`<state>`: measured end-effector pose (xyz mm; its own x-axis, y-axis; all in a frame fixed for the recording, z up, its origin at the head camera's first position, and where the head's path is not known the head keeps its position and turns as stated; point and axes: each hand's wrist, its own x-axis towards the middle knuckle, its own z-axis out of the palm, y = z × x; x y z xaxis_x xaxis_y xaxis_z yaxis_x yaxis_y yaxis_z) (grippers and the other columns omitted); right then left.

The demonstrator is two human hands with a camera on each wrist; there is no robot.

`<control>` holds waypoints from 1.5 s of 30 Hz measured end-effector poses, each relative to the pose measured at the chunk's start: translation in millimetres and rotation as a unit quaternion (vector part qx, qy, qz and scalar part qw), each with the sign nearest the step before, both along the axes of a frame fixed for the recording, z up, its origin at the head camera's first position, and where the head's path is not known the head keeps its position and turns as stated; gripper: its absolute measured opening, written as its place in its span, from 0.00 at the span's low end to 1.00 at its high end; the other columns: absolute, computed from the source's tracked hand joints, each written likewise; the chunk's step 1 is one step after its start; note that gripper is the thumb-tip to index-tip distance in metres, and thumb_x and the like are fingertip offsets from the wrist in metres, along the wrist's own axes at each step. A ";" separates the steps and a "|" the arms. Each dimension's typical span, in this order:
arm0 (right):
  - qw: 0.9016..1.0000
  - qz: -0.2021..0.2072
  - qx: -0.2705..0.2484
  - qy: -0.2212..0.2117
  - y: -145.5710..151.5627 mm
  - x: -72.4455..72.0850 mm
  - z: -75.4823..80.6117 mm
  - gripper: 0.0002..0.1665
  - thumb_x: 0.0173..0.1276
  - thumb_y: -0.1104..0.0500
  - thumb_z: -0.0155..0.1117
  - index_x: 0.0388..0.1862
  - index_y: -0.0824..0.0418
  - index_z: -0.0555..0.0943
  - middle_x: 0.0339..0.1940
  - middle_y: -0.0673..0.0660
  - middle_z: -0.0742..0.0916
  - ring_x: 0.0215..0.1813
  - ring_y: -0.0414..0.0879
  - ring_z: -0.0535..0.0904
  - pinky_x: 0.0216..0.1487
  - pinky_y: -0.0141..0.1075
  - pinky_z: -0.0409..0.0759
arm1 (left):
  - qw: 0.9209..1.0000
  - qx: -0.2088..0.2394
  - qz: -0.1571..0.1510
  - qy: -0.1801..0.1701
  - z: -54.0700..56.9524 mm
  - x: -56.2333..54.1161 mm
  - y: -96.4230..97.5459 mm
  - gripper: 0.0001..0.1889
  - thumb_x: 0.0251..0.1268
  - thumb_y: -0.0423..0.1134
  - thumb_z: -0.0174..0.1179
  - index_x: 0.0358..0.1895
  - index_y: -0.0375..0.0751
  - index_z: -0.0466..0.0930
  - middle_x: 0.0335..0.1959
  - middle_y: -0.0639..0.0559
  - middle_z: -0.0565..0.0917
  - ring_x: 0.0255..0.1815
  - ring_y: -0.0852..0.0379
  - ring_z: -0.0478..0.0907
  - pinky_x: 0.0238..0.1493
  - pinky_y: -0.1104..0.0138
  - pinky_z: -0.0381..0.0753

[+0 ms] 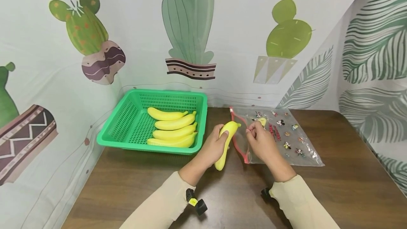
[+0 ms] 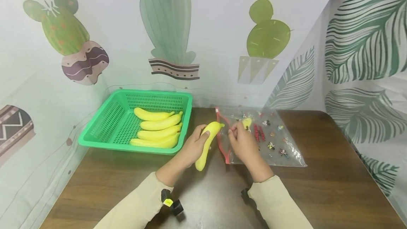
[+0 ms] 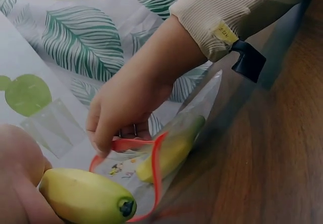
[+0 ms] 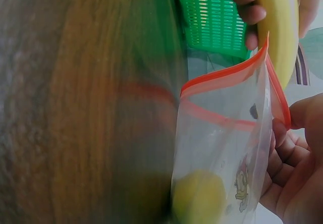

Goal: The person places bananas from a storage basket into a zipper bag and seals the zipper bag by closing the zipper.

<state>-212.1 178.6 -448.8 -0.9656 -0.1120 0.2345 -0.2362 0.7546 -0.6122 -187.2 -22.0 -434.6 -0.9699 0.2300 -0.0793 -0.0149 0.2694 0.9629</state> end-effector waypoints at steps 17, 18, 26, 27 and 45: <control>1.000 0.002 -0.003 -0.002 -0.7 -0.7 0.7 0.09 0.79 0.56 0.53 0.47 0.62 0.72 0.24 0.53 0.78 0.20 0.43 0.68 0.22 0.34 0.67 | 0.985 0.129 0.074 -0.084 -26.1 -19.6 21.3 0.27 0.81 0.52 0.45 0.75 0.45 0.57 0.54 0.39 0.78 0.45 0.44 0.84 0.35 0.66 0.79; 1.000 0.003 -0.004 -0.002 -0.9 -0.6 0.7 0.09 0.79 0.56 0.53 0.47 0.62 0.73 0.24 0.53 0.78 0.20 0.43 0.68 0.22 0.34 0.67 | 0.984 0.137 0.077 -0.089 -27.0 -20.4 22.5 0.27 0.81 0.51 0.45 0.75 0.45 0.57 0.53 0.40 0.78 0.44 0.46 0.84 0.35 0.67 0.78; 1.000 0.005 -0.007 -0.005 -1.5 -1.1 -0.8 0.09 0.79 0.56 0.53 0.46 0.62 0.73 0.24 0.53 0.77 0.20 0.43 0.68 0.22 0.34 0.67 | 0.971 0.190 0.088 -0.114 -34.4 -25.3 31.3 0.28 0.80 0.50 0.47 0.75 0.45 0.57 0.55 0.34 0.78 0.45 0.47 0.84 0.37 0.66 0.80; 1.000 0.006 -0.006 -0.004 -1.4 -1.2 -1.1 0.09 0.79 0.56 0.53 0.46 0.62 0.73 0.24 0.53 0.77 0.20 0.43 0.68 0.22 0.34 0.67 | 0.970 0.194 0.088 -0.114 -35.0 -25.9 32.4 0.28 0.80 0.50 0.46 0.76 0.44 0.56 0.57 0.33 0.78 0.46 0.45 0.84 0.38 0.66 0.81; 1.000 0.005 -0.002 -0.003 -0.7 -0.5 -2.7 0.08 0.78 0.56 0.54 0.46 0.61 0.73 0.23 0.52 0.77 0.19 0.43 0.68 0.22 0.34 0.66 | 0.958 0.241 0.101 -0.115 -43.0 -38.0 46.6 0.30 0.79 0.47 0.45 0.78 0.42 0.52 0.56 0.32 0.81 0.55 0.38 0.84 0.55 0.59 0.81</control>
<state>-212.6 177.8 -451.4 -0.9658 -0.1207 0.2294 -0.2401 0.7500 -0.6163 -225.2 24.5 -477.6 -0.9681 0.1024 -0.2287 -0.2471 -0.2373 0.9395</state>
